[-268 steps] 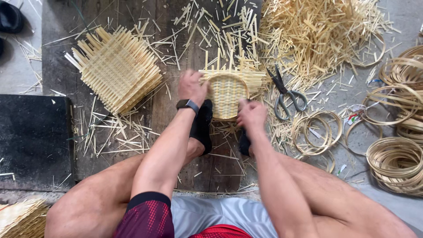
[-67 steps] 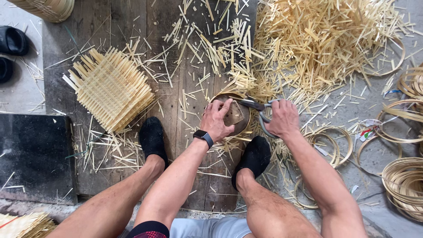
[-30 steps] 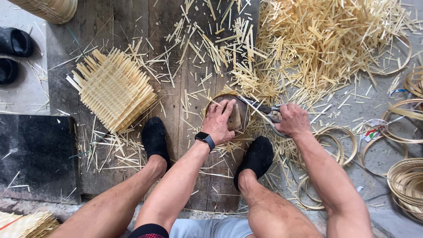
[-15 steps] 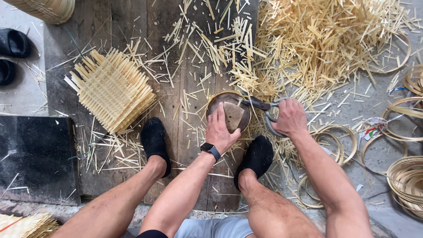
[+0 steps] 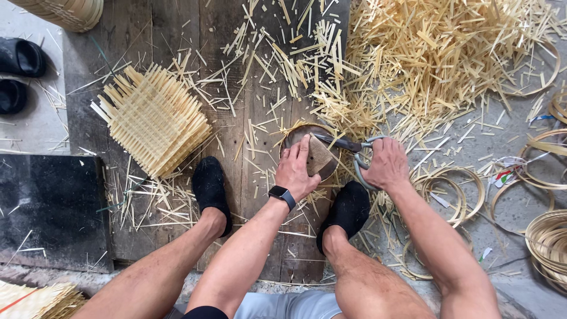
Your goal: The person sits on the floor and repeatedly assembles small round bamboo baskets. They place a woven bamboo mat onto a circular wooden mold, press it into shape, and use shears to trim the excess bamboo strips around the edge. The finished baskets are stacked nearby.
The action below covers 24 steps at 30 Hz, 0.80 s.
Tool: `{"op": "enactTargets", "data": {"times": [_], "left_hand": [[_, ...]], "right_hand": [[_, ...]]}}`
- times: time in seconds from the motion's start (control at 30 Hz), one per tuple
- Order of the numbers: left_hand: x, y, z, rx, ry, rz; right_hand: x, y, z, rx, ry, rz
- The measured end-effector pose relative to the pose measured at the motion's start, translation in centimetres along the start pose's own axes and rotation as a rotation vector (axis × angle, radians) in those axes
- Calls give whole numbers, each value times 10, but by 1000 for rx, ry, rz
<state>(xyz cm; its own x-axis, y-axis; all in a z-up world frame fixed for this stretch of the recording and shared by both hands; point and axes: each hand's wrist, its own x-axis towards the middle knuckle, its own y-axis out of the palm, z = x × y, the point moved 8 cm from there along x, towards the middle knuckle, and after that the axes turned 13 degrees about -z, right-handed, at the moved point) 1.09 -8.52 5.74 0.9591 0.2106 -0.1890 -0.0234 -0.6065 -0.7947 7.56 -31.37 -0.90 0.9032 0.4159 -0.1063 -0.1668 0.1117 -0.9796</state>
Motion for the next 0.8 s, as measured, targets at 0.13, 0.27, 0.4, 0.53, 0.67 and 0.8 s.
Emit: {"op": "enactTargets", "data": {"times": [0.13, 0.27, 0.4, 0.53, 0.67, 0.8], "left_hand": [[-3, 4, 2, 19, -28, -44], [-5, 3, 2, 23, -33, -71], [-8, 4, 0, 2, -85, -70], [-6, 2, -2, 2, -64, -73], [-2, -3, -5, -7, -36, -53], [1, -2, -10, -19, 48, 45]], "right_hand": [[-9, -21, 13, 5, 55, -90], [-21, -17, 15, -25, 68, -144], [-32, 12, -2, 19, 90, -142], [-30, 46, -34, -11, 95, 76], [-1, -6, -17, -31, -116, -169], [15, -8, 3, -70, -224, -252]]}}
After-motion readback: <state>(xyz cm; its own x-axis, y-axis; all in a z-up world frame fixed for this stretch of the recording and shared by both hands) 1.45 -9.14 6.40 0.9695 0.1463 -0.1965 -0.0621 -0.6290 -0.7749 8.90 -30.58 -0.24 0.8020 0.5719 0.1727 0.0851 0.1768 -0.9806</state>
